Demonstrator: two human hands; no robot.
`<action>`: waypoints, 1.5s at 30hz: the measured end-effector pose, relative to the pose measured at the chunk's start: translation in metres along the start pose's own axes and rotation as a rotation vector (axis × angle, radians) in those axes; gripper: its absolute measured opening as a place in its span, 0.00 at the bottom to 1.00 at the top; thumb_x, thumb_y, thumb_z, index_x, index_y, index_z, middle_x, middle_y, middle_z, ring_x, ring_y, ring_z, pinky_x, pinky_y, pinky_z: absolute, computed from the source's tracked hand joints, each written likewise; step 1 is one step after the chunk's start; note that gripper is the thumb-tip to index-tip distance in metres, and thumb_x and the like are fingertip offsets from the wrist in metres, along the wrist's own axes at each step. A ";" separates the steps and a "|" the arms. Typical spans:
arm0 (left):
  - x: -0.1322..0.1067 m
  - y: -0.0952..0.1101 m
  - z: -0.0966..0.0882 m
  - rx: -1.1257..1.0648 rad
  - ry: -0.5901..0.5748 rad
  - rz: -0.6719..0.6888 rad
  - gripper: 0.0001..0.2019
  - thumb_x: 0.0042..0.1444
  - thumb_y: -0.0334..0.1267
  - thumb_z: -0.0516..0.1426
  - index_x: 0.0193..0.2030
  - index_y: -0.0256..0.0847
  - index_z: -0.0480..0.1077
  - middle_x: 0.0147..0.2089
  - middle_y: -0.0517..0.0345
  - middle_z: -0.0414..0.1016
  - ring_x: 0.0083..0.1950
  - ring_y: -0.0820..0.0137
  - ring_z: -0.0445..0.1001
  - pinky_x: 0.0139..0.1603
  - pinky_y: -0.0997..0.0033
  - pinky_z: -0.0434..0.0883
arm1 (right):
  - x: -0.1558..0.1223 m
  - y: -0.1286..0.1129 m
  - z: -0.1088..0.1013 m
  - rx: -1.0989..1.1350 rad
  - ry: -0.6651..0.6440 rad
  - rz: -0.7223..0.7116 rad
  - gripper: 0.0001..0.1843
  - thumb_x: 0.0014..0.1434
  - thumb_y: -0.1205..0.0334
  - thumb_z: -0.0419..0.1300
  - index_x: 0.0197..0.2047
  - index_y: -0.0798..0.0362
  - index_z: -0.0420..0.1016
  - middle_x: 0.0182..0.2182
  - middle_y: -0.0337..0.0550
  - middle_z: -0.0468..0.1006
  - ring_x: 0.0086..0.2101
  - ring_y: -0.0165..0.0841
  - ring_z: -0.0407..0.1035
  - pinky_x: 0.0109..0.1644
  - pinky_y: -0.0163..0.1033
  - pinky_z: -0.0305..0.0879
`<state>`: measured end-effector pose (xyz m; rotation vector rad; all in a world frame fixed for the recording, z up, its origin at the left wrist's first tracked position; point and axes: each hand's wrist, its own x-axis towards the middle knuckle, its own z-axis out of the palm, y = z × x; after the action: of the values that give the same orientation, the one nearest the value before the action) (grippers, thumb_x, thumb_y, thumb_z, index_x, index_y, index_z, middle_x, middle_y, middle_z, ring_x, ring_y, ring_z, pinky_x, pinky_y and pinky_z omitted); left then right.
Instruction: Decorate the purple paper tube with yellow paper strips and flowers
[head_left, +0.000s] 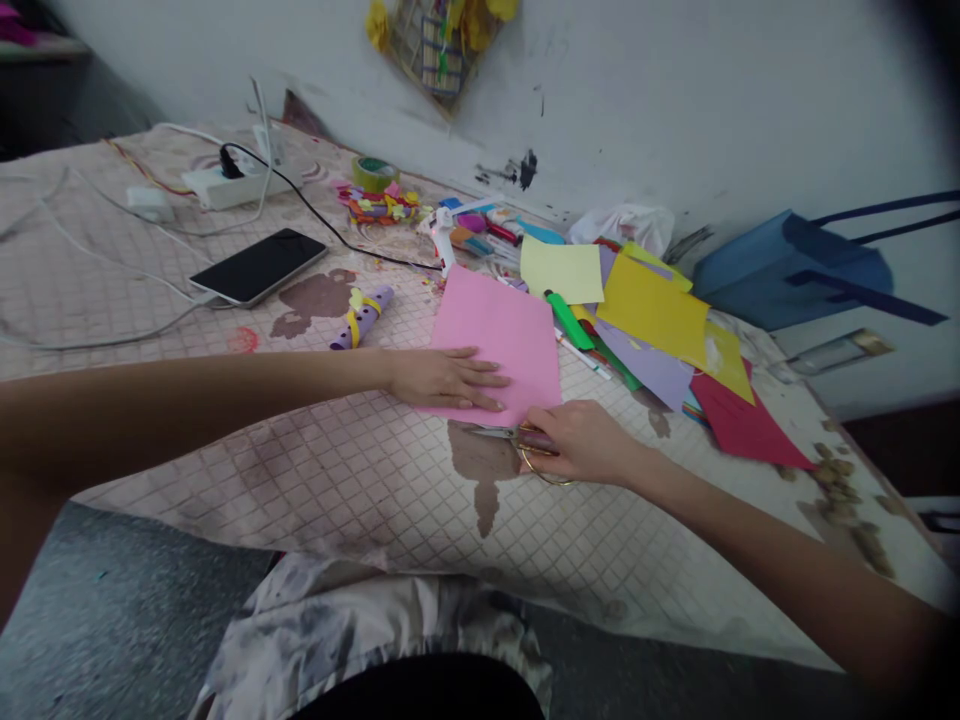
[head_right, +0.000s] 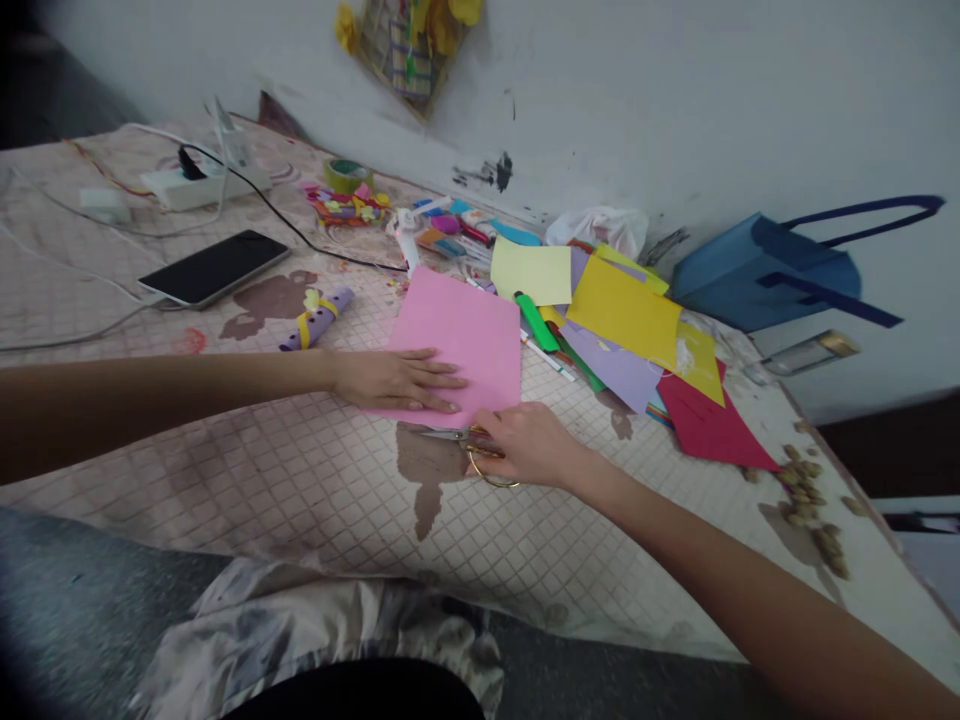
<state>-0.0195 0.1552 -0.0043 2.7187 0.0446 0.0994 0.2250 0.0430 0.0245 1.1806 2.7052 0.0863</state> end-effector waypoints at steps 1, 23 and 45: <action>0.000 0.000 0.000 -0.001 0.006 0.004 0.20 0.60 0.43 0.45 0.60 0.59 0.56 0.67 0.69 0.47 0.68 0.68 0.41 0.66 0.62 0.34 | 0.002 -0.001 -0.001 -0.001 -0.003 0.002 0.22 0.54 0.41 0.52 0.36 0.54 0.65 0.26 0.42 0.76 0.27 0.33 0.68 0.26 0.34 0.43; -0.001 -0.002 0.003 0.050 -0.034 0.001 0.22 0.61 0.44 0.41 0.62 0.56 0.53 0.68 0.69 0.39 0.69 0.69 0.36 0.65 0.61 0.30 | 0.017 -0.012 -0.005 -0.044 0.004 -0.011 0.24 0.53 0.40 0.52 0.36 0.55 0.65 0.25 0.43 0.77 0.25 0.35 0.69 0.25 0.34 0.42; -0.001 -0.001 0.004 0.022 0.028 0.019 0.22 0.60 0.43 0.44 0.62 0.57 0.53 0.68 0.67 0.45 0.68 0.67 0.41 0.65 0.62 0.34 | 0.029 -0.016 -0.005 0.024 -0.011 -0.022 0.25 0.54 0.39 0.51 0.37 0.56 0.66 0.24 0.44 0.77 0.25 0.35 0.69 0.25 0.35 0.43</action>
<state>-0.0201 0.1541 -0.0081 2.7401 0.0287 0.1427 0.1932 0.0536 0.0226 1.1537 2.7169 0.0440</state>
